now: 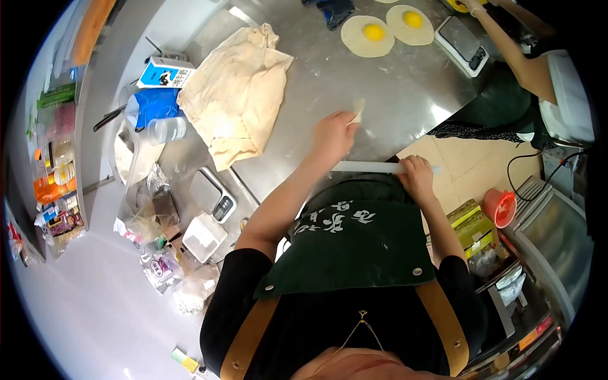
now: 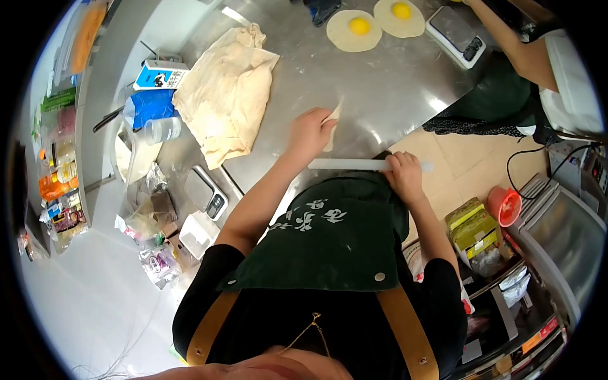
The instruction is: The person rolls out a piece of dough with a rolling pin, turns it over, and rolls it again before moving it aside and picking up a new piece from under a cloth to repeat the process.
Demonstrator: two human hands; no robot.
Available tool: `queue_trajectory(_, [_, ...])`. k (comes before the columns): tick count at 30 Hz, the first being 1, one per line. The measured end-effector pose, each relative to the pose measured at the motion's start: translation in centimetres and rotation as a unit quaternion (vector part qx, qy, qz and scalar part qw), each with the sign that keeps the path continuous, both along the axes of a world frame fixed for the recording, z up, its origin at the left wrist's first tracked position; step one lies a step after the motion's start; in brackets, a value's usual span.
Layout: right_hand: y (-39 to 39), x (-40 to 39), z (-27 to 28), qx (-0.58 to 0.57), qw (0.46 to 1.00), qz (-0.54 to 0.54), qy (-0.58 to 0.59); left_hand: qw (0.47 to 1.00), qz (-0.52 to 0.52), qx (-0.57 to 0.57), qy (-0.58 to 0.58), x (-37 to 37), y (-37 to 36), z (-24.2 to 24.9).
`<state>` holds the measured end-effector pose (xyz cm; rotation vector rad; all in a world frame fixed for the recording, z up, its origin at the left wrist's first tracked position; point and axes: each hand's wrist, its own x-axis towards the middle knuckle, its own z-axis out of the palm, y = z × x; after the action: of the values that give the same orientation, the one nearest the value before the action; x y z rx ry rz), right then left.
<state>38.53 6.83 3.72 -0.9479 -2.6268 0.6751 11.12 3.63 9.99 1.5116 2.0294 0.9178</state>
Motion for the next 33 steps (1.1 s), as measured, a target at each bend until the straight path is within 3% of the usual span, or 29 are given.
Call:
queue_trajectory(4, [-1.0, 1.8, 0.0, 0.009, 0.999, -0.041, 0.005, 0.997, -0.060, -0.016, -0.038, 2.5, 8.2, -0.4])
queue_trajectory(7, [-1.8, 2.6, -0.2, 0.003, 0.998, -0.069, -0.003, 0.990, -0.024, -0.038, -0.134, 2.5, 14.5, -2.5])
queue_trajectory(11, [-2.1, 3.0, -0.9, -0.006, 0.996, -0.086, -0.008, 0.996, 0.035, -0.019, -0.080, -0.1, 15.6, -5.8])
queue_trajectory(15, [-1.1, 1.6, -1.1, -0.021, 0.996, -0.082, -0.004, 0.990, 0.048, -0.104, -0.084, -4.8, 8.5, -10.0])
queue_trajectory(17, [-0.3, 0.2, -1.1, -0.033, 0.997, -0.065, 0.001, 0.988, 0.065, -0.094, -0.100, -7.1, 3.1, -11.3])
queue_trajectory(21, [1.3, -2.9, -3.0, -0.069, 0.997, -0.027, 0.007, 0.964, 0.227, -0.104, -0.086, -10.5, -7.1, -9.4])
queue_trajectory(24, [2.3, -5.6, -4.4, -0.104, 0.994, -0.011, -0.034, 0.939, 0.337, -0.051, 0.035, -13.7, -14.2, -11.6])
queue_trajectory(29, [3.2, -7.7, -6.0, -0.077, 0.996, 0.011, -0.036, 0.873, 0.487, -0.008, 0.011, -15.1, -20.0, -11.6])
queue_trajectory(32, [3.2, -8.1, -5.5, -0.098, 0.993, -0.007, -0.067, 0.834, 0.546, -0.010, -0.074, -16.6, -22.6, -17.4])
queue_trajectory(33, [3.1, -8.2, -5.5, -0.089, 0.993, -0.011, -0.080, 0.769, 0.593, -0.008, -0.239, -15.0, -20.3, -12.5])
